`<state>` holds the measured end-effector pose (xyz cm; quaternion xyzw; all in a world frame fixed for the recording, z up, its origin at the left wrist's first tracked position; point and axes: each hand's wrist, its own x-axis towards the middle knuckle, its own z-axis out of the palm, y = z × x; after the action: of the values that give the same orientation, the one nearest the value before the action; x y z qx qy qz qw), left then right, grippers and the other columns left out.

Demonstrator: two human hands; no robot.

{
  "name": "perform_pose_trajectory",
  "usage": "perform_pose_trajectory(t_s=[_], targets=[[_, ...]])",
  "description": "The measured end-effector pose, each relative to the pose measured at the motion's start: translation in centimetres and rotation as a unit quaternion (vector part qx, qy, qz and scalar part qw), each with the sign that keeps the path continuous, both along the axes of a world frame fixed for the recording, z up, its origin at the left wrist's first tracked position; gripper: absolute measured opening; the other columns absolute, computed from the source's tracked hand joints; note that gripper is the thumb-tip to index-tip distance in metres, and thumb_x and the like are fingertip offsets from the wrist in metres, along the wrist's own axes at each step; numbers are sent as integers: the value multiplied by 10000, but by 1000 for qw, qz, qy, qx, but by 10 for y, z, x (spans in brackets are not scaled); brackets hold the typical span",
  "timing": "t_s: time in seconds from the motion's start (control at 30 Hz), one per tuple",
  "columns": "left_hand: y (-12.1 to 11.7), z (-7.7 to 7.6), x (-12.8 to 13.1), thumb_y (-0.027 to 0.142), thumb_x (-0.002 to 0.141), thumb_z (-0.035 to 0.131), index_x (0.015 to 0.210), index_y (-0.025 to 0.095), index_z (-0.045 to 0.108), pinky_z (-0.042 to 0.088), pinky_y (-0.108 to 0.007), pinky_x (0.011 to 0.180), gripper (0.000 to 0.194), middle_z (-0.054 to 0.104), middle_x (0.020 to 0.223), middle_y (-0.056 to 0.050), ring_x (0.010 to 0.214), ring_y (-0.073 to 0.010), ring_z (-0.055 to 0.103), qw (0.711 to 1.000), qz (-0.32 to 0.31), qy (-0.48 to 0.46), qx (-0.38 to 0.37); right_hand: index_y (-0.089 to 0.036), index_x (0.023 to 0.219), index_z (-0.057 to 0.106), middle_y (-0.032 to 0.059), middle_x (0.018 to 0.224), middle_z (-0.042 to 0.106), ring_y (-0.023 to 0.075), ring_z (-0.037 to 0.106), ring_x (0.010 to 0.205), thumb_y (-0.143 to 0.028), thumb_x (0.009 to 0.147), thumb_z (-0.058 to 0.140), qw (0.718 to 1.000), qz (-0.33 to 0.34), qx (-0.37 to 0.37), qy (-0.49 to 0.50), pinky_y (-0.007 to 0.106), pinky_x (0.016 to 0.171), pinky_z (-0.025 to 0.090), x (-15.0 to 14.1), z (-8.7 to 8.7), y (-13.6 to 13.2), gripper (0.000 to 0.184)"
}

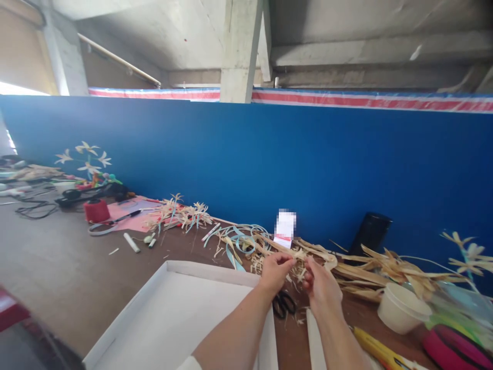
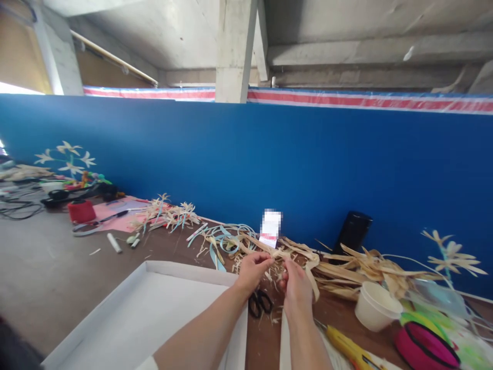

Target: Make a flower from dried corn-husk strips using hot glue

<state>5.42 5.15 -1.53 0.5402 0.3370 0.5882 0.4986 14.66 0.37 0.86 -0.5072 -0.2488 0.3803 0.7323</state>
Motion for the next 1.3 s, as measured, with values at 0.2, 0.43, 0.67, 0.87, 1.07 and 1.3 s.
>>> perform_pose_trajectory(t_s=[0.2, 0.43, 0.67, 0.87, 1.07, 1.3], targets=[[-7, 0, 3, 306, 634, 678, 715, 131, 683, 416, -230, 611, 192, 634, 663, -23, 601, -114, 525, 1000, -24, 5, 4, -131, 835, 640, -46, 588, 544, 52, 406, 450, -352, 532, 776, 999, 39, -7, 12, 147, 359, 319, 6, 3, -8, 399], [-11, 3, 4, 270, 634, 675, 707, 129, 682, 431, -234, 632, 160, 644, 691, -32, 627, -123, 545, 999, -33, -2, 12, -133, 815, 635, -63, 526, 509, 41, 374, 419, -331, 541, 774, 998, 56, -7, 18, 138, 355, 297, 6, 0, -8, 366], [-7, -5, 7, 279, 640, 675, 723, 126, 688, 441, -234, 643, 175, 657, 712, -37, 653, -128, 562, 999, -30, 16, 23, -129, 763, 630, -52, 521, 500, 39, 365, 418, -314, 504, 776, 999, 30, -5, 26, 136, 349, 296, 6, 2, -10, 350], [-7, -4, 7, 262, 636, 672, 724, 125, 690, 444, -228, 628, 163, 659, 701, -32, 638, -123, 560, 999, -26, 15, 23, -126, 754, 640, -50, 500, 484, 42, 368, 434, -302, 470, 781, 999, 25, -11, 26, 126, 349, 285, 8, 0, -9, 362], [-4, -6, 8, 248, 638, 668, 726, 126, 690, 437, -222, 618, 152, 658, 691, -28, 625, -117, 559, 1000, -20, 8, 20, -120, 733, 649, -54, 471, 466, 35, 347, 418, -300, 469, 782, 1000, 20, -15, 18, 126, 348, 276, 9, -1, -10, 347], [-3, -6, 8, 268, 646, 673, 730, 130, 700, 451, -230, 653, 164, 668, 721, -38, 664, -129, 577, 999, -4, 15, 30, -123, 726, 658, -52, 475, 474, 40, 342, 409, -288, 462, 784, 1000, 11, -15, 14, 145, 343, 274, 8, 0, -10, 336]])
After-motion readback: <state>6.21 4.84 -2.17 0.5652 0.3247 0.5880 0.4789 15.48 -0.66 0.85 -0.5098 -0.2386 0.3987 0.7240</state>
